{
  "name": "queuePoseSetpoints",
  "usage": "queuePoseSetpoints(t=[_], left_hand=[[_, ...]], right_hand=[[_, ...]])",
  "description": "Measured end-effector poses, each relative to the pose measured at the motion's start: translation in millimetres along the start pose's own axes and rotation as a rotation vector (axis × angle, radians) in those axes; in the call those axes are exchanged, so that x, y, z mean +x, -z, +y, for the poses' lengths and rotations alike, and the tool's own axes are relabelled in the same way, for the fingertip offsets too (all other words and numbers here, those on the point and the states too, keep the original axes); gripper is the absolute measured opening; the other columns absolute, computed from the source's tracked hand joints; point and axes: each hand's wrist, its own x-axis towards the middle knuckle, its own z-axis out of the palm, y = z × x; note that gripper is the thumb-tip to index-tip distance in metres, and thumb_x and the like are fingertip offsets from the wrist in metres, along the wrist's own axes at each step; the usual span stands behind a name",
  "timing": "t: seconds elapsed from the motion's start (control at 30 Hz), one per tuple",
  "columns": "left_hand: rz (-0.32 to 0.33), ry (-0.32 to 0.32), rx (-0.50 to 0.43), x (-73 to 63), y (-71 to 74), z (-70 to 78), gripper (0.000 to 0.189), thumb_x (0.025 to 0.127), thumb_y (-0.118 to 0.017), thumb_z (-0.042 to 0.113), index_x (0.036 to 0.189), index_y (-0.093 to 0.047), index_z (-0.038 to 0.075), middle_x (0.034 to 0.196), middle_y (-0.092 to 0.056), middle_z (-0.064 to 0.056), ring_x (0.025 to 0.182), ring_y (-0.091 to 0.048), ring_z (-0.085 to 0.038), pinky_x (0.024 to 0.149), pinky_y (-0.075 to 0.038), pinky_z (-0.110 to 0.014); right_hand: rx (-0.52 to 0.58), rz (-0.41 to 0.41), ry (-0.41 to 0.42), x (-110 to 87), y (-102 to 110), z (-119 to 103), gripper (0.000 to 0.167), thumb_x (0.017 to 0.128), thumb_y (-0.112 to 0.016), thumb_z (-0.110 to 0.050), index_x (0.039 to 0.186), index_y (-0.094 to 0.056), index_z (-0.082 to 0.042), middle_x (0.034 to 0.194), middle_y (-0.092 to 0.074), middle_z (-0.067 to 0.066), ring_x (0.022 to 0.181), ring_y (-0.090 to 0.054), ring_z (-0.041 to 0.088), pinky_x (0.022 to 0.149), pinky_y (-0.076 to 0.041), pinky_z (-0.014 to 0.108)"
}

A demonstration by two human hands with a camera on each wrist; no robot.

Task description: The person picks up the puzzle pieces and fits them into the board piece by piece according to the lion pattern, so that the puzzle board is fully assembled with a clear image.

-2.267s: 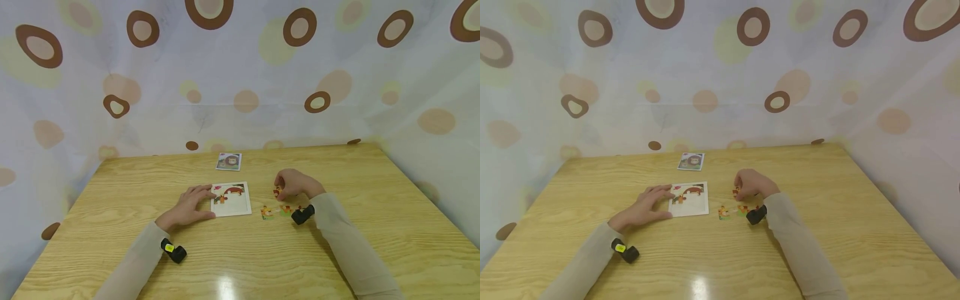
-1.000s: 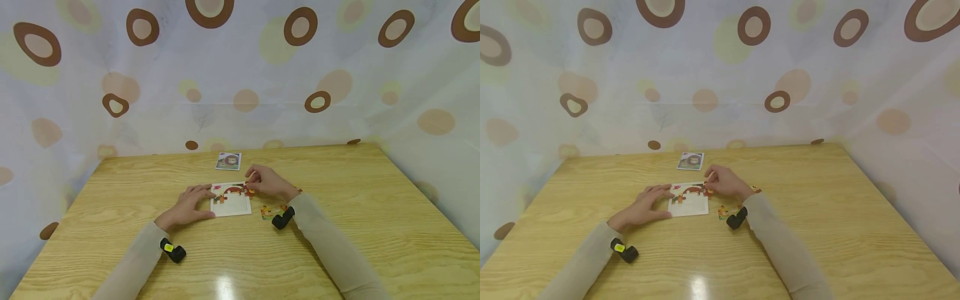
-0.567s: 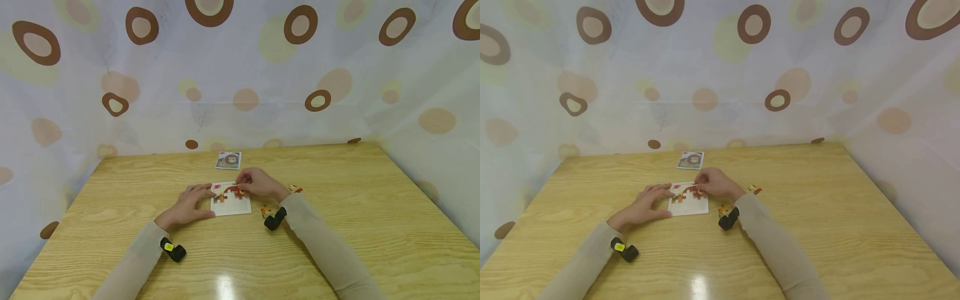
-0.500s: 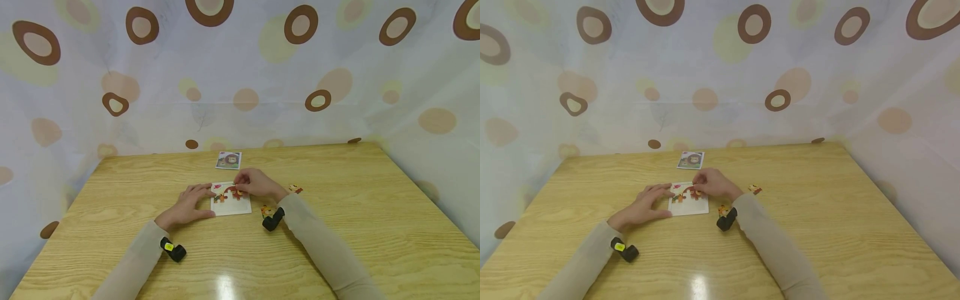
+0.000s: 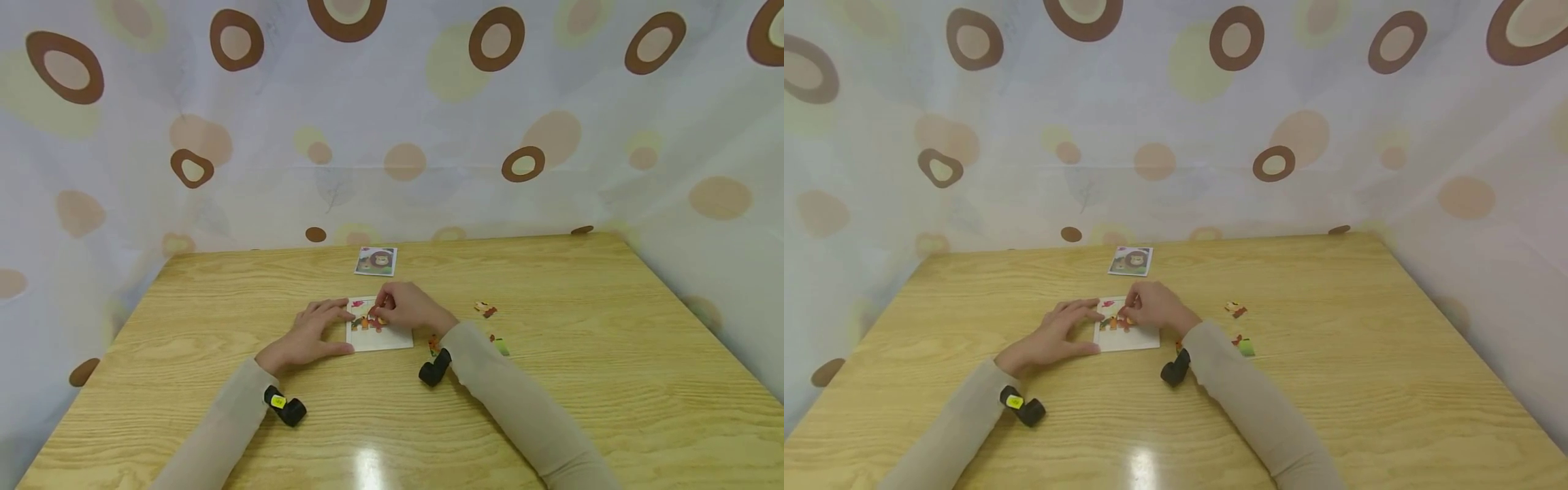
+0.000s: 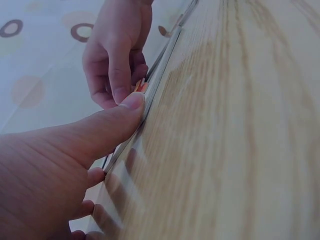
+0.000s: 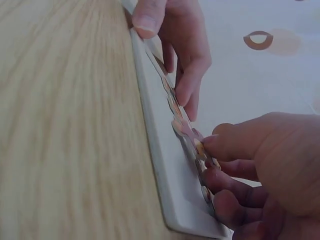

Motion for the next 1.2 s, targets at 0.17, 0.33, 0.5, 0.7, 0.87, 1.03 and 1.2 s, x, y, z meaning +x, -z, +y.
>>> queuePoseSetpoints(t=[0.17,0.33,0.5,0.7,0.87,1.03,1.2], left_hand=[[0.000,-0.004,-0.006,-0.4,0.6,0.1,0.053,0.085,-0.073,0.035,0.129,-0.058,0.012,0.154,-0.034,-0.013,0.136,-0.027,-0.039,0.104,-0.021,-0.062],[0.003,-0.003,-0.002,-0.5,-0.5,-0.6,0.052,0.085,-0.073,0.035,0.129,-0.058,0.013,0.154,-0.034,-0.012,0.137,-0.027,-0.038,0.104,-0.021,-0.062],[0.004,-0.015,0.006,0.1,0.2,1.3,0.052,0.085,-0.073,0.036,0.129,-0.058,0.013,0.153,-0.034,-0.013,0.136,-0.028,-0.038,0.104,-0.022,-0.062],[0.009,-0.012,0.000,-0.3,0.0,0.7,0.052,0.085,-0.073,0.036,0.128,-0.058,0.013,0.153,-0.035,-0.013,0.136,-0.028,-0.038,0.105,-0.020,-0.063],[0.011,-0.012,-0.005,-0.1,-0.8,-1.5,0.051,0.085,-0.073,0.036,0.128,-0.058,0.013,0.153,-0.035,-0.013,0.136,-0.028,-0.038,0.104,-0.020,-0.063],[0.004,-0.009,-0.007,0.4,-1.1,-1.1,0.052,0.085,-0.072,0.036,0.129,-0.058,0.013,0.154,-0.034,-0.012,0.136,-0.027,-0.038,0.105,-0.019,-0.062],[0.007,-0.005,-0.014,0.7,-1.0,-0.3,0.051,0.085,-0.073,0.036,0.128,-0.058,0.013,0.154,-0.034,-0.012,0.136,-0.027,-0.038,0.105,-0.020,-0.062]], right_hand=[[-0.029,0.032,-0.027,-0.3,-4.6,-5.0,0.007,0.090,-0.066,-0.016,0.092,-0.069,-0.010,0.068,-0.059,-0.001,0.058,-0.046,0.009,0.055,-0.036,0.020],[-0.015,0.061,-0.110,-1.0,-7.6,-10.8,0.007,0.088,-0.069,-0.017,0.089,-0.070,-0.010,0.070,-0.062,0.000,0.060,-0.048,0.010,0.055,-0.037,0.020],[-0.018,0.099,-0.211,-3.4,-5.8,-15.8,0.012,0.085,-0.073,-0.018,0.086,-0.066,-0.008,0.077,-0.064,0.003,0.066,-0.052,0.012,0.059,-0.040,0.022],[0.006,0.109,-0.205,-3.8,-6.3,-16.0,0.011,0.083,-0.075,-0.016,0.085,-0.066,-0.008,0.075,-0.062,0.002,0.064,-0.050,0.012,0.058,-0.038,0.021],[-0.016,0.100,-0.103,-3.1,-8.5,-12.7,0.007,0.085,-0.072,-0.012,0.081,-0.070,-0.008,0.069,-0.060,0.001,0.060,-0.045,0.010,0.055,-0.035,0.020],[-0.115,0.098,-0.028,-3.1,-8.5,-11.5,0.012,0.087,-0.070,-0.010,0.075,-0.068,-0.008,0.072,-0.064,0.002,0.059,-0.043,0.009,0.054,-0.033,0.019],[-0.146,0.070,-0.016,-6.2,-8.3,-15.4,0.013,0.089,-0.069,-0.013,0.077,-0.065,-0.009,0.075,-0.065,0.002,0.058,-0.043,0.009,0.054,-0.033,0.019]])
